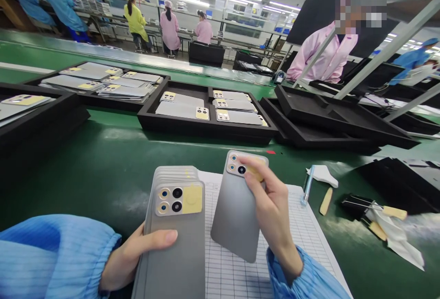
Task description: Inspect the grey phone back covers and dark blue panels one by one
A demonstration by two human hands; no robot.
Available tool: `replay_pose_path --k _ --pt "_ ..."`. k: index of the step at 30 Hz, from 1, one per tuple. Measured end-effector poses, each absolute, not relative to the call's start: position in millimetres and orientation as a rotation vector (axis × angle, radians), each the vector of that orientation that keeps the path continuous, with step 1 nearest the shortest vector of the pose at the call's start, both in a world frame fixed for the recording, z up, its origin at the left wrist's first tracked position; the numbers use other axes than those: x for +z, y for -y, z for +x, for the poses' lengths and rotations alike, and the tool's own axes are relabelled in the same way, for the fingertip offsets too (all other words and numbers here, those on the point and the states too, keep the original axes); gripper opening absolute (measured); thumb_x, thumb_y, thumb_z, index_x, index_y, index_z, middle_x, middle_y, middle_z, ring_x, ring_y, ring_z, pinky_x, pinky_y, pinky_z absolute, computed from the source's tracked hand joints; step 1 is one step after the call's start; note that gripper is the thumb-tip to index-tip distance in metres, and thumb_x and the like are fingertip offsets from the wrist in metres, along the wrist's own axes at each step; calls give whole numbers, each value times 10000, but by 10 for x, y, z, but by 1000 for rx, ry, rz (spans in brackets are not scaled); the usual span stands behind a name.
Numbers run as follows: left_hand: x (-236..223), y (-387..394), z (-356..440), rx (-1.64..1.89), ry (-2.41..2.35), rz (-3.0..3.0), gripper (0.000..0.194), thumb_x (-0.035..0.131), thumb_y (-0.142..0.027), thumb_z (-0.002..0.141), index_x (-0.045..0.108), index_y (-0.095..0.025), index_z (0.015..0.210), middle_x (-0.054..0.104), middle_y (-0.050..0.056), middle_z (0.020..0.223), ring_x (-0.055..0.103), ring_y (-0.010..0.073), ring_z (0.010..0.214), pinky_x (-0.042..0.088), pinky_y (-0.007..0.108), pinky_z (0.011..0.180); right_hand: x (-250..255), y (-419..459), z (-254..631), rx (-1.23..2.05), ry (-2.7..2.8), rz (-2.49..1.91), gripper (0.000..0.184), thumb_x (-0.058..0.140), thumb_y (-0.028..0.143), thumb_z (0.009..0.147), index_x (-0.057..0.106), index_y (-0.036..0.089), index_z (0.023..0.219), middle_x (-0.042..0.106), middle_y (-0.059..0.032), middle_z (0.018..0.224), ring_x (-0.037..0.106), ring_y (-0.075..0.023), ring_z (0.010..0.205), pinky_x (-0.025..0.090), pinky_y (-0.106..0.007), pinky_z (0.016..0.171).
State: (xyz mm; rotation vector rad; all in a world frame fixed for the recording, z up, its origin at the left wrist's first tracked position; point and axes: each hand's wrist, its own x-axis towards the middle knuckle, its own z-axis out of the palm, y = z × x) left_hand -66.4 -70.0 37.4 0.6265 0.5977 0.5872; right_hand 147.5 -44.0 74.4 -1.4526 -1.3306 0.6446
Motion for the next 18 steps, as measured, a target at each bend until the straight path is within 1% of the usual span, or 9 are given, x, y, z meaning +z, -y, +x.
replay_pose_path --k 2,3,6,9,10,12,14,16,18 --pt "362 703 -670 589 -571 639 446 634 -286 693 541 -202 1121 689 42 903 639 197 773 473 318 732 718 452 1464 534 1490 -1490 211 481 262 837 682 277 899 663 -25 970 576 -251 934 442 -345 726" --pt "360 701 -672 587 -558 649 437 635 -278 693 548 -208 1115 684 40 926 639 194 776 475 312 725 705 465 1445 530 1545 -1494 221 474 259 839 688 273 895 672 -28 959 572 -254 947 437 -352 746" --pt "370 684 -673 556 -513 677 413 629 -250 701 559 -226 1107 658 30 1017 642 180 768 479 299 708 668 535 1354 696 1632 -1398 249 451 290 853 666 267 975 672 -33 1003 575 -253 982 442 -361 794" --pt "387 664 -665 523 -498 663 415 618 -234 706 555 -228 1115 653 32 1034 646 182 763 479 316 729 623 614 1249 800 1688 -1268 296 461 342 848 591 275 1104 616 -26 1140 534 -251 1070 424 -369 877" --pt "392 660 -660 522 -504 655 420 615 -233 707 550 -224 1122 655 36 1030 646 188 774 479 318 731 607 634 1217 788 1710 -1255 342 490 352 831 547 276 1159 582 -26 1190 509 -253 1104 410 -374 903" --pt "396 651 -648 517 -509 655 442 618 -232 706 535 -219 1140 655 44 1035 638 206 829 478 315 729 577 657 1163 727 1761 -1263 505 577 362 771 447 267 1249 518 -36 1264 458 -261 1154 379 -382 942" --pt "397 643 -634 505 -498 693 485 631 -212 699 510 -222 1169 638 44 1075 603 221 945 462 324 791 563 665 1123 687 1788 -1286 657 651 369 702 383 244 1289 487 -56 1287 449 -273 1156 378 -383 944" --pt "394 634 -623 496 -451 775 523 641 -172 697 488 -227 1194 611 36 1127 531 218 1073 395 338 915 565 668 1096 693 1796 -1316 746 699 378 641 367 220 1290 492 -75 1270 473 -281 1122 398 -376 921" --pt "387 626 -616 493 -406 843 530 626 -137 712 474 -235 1210 582 24 1172 470 205 1147 320 340 992 577 673 1081 710 1791 -1347 757 724 372 606 389 211 1266 506 -80 1240 497 -278 1085 414 -366 898"
